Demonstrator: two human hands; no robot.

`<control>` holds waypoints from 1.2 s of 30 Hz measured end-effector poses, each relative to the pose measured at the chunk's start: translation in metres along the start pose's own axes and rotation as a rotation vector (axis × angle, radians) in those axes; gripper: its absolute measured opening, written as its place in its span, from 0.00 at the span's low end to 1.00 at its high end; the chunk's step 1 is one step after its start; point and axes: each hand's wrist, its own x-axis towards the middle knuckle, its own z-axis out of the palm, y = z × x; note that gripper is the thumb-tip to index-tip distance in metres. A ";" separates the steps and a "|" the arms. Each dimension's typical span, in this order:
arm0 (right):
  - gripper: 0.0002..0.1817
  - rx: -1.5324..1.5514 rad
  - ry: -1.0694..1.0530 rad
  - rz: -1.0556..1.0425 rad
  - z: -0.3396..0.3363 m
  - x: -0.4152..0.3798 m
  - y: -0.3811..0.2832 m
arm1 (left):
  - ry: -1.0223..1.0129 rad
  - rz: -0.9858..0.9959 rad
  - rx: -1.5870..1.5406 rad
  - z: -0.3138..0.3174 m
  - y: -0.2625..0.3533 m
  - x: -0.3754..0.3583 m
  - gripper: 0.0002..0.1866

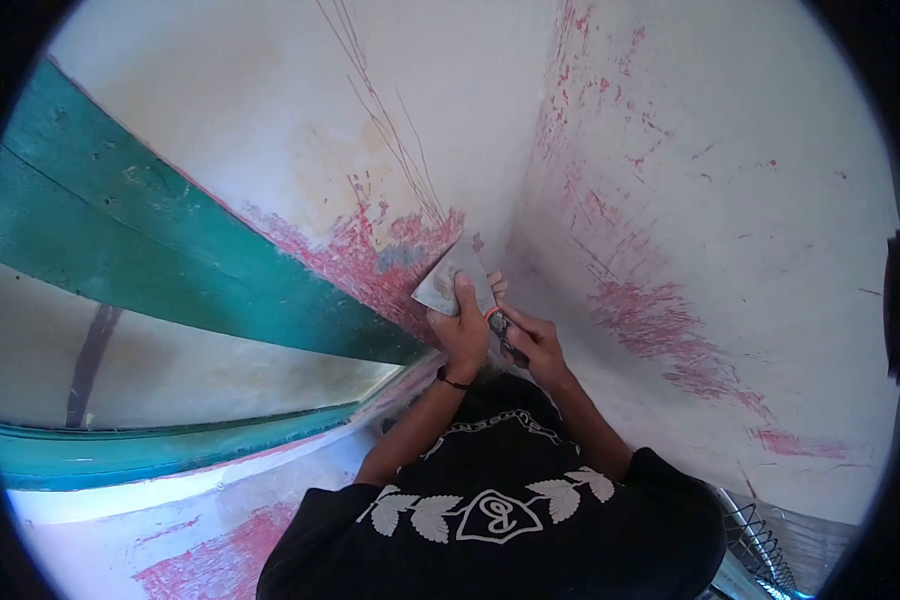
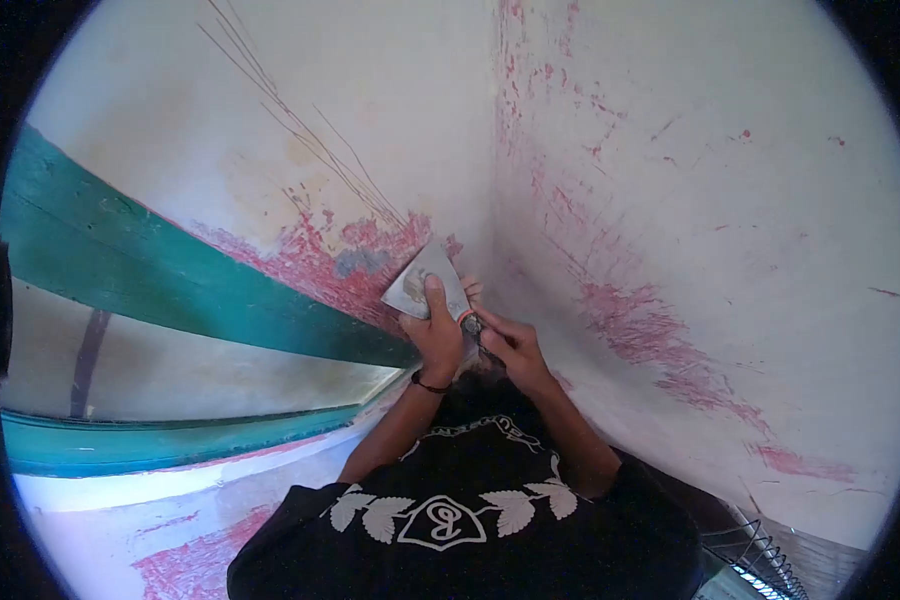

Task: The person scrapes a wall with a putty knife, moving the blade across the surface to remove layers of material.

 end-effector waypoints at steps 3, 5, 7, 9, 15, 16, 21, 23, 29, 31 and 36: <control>0.26 -0.084 0.041 -0.156 0.008 -0.004 0.008 | -0.013 -0.007 0.010 -0.001 0.004 0.005 0.19; 0.27 -0.073 0.071 -0.208 0.011 -0.002 0.007 | -0.038 -0.017 0.011 0.004 0.011 0.006 0.19; 0.25 -0.029 0.075 -0.127 0.008 -0.008 0.002 | -0.027 -0.060 0.024 0.001 0.009 0.001 0.19; 0.24 -0.023 0.074 -0.103 0.003 -0.007 -0.001 | -0.025 -0.060 0.027 0.000 0.006 0.004 0.20; 0.25 -0.108 0.068 -0.228 0.002 -0.004 0.023 | 0.016 -0.034 0.027 -0.002 0.001 0.000 0.23; 0.25 -0.113 0.076 -0.216 0.002 -0.004 0.025 | 0.020 -0.055 0.020 -0.006 -0.006 0.002 0.23; 0.24 -0.139 0.085 -0.274 0.003 0.000 0.025 | 0.030 -0.042 0.056 -0.004 -0.001 0.004 0.24; 0.23 -0.186 0.074 -0.320 0.006 0.004 0.021 | 0.072 -0.043 0.068 0.001 0.003 0.005 0.23; 0.23 -0.111 0.067 -0.291 0.011 0.015 0.003 | 0.009 -0.009 0.035 0.008 0.018 0.013 0.20; 0.23 -0.183 0.034 -0.331 0.005 0.031 -0.008 | 0.024 0.048 0.053 0.024 0.034 0.020 0.20; 0.23 -0.271 -0.030 -0.425 -0.003 0.034 -0.022 | 0.067 0.028 -0.007 0.026 0.025 0.022 0.19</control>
